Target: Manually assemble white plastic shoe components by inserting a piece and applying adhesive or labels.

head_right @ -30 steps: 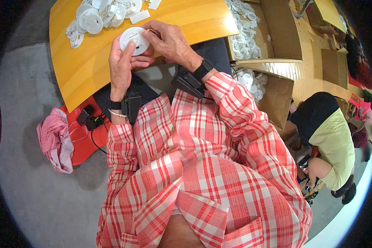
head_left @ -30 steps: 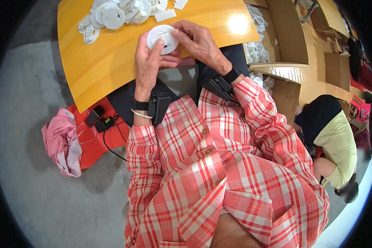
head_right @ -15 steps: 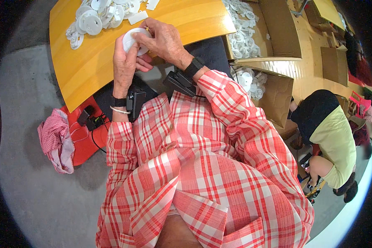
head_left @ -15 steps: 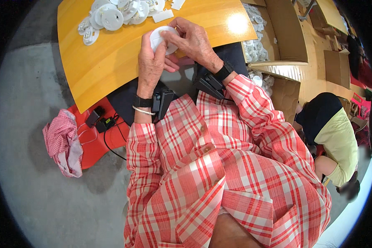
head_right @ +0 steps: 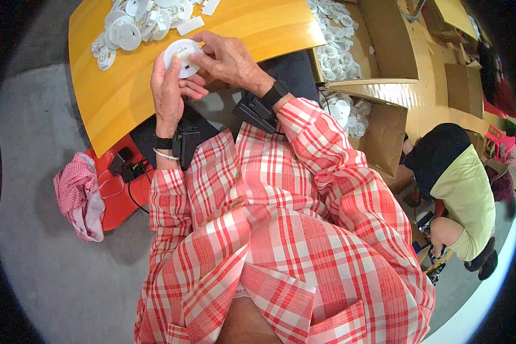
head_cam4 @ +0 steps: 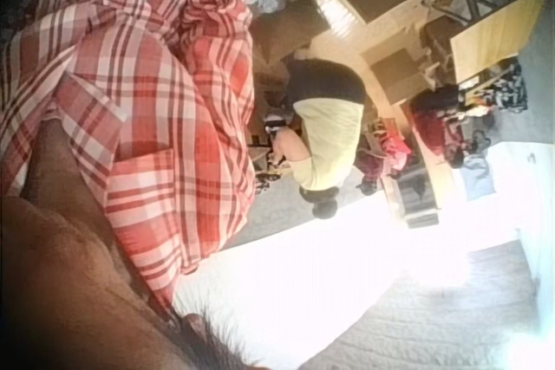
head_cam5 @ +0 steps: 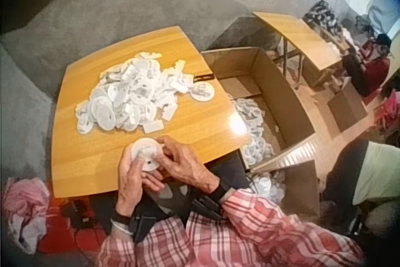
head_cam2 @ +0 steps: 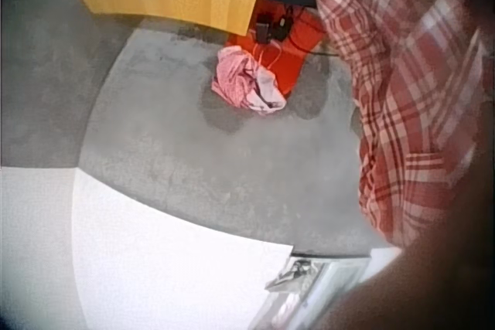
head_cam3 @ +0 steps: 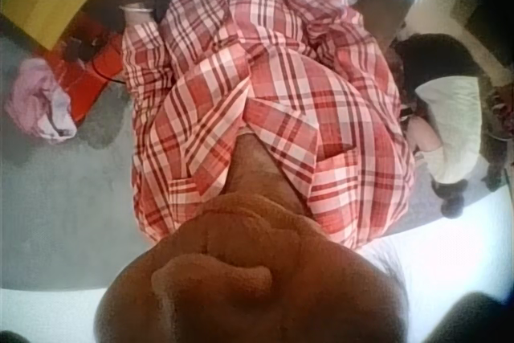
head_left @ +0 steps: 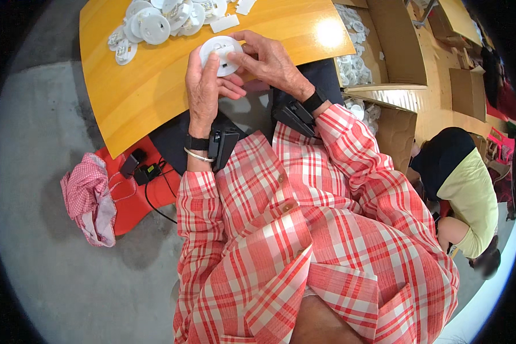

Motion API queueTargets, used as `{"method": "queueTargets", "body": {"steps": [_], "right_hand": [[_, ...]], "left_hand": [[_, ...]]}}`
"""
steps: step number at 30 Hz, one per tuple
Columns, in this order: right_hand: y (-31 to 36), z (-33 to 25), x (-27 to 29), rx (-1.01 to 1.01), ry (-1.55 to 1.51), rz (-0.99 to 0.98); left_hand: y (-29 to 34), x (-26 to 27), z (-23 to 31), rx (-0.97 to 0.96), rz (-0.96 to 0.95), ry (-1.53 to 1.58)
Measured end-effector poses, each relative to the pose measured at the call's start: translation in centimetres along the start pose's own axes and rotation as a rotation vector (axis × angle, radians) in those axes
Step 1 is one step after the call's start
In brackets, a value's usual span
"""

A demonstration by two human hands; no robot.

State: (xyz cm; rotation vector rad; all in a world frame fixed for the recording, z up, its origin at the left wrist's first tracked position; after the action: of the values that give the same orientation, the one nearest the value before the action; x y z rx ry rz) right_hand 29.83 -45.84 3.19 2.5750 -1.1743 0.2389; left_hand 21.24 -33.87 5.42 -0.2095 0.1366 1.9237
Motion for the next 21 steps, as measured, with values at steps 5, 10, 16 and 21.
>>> {"method": "queueTargets", "body": {"steps": [5,10,16,21], "right_hand": [[-0.1,0.3,-0.2,0.080,-0.096,0.052],[0.2,-0.6,0.3,0.054,-0.075,0.020],[0.3,-0.7,-0.2,0.015,-0.085,0.012],[0.0,-0.5,-0.3,0.078,-0.110,0.067]], "left_hand": [[-0.3,-0.6,0.0,-0.034,0.083,-0.049],[-0.3,-0.7,0.0,-0.028,0.104,-0.102],[-0.2,-0.7,-0.2,-0.050,0.126,-0.125],[-0.5,-0.9,-0.2,-0.057,0.170,-0.155]]}}
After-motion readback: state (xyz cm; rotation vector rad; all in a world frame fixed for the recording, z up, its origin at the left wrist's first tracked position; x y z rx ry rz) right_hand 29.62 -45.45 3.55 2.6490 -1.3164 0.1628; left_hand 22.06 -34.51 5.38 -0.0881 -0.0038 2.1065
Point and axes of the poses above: each hand's wrist, its own y-axis away from the middle knuckle, its own x-axis out of the back of the hand, z = x × y, the point moved 2 cm from there along -y, towards the middle knuckle, and after that the axes turned 15 degrees about -x, right-handed, at the moved point
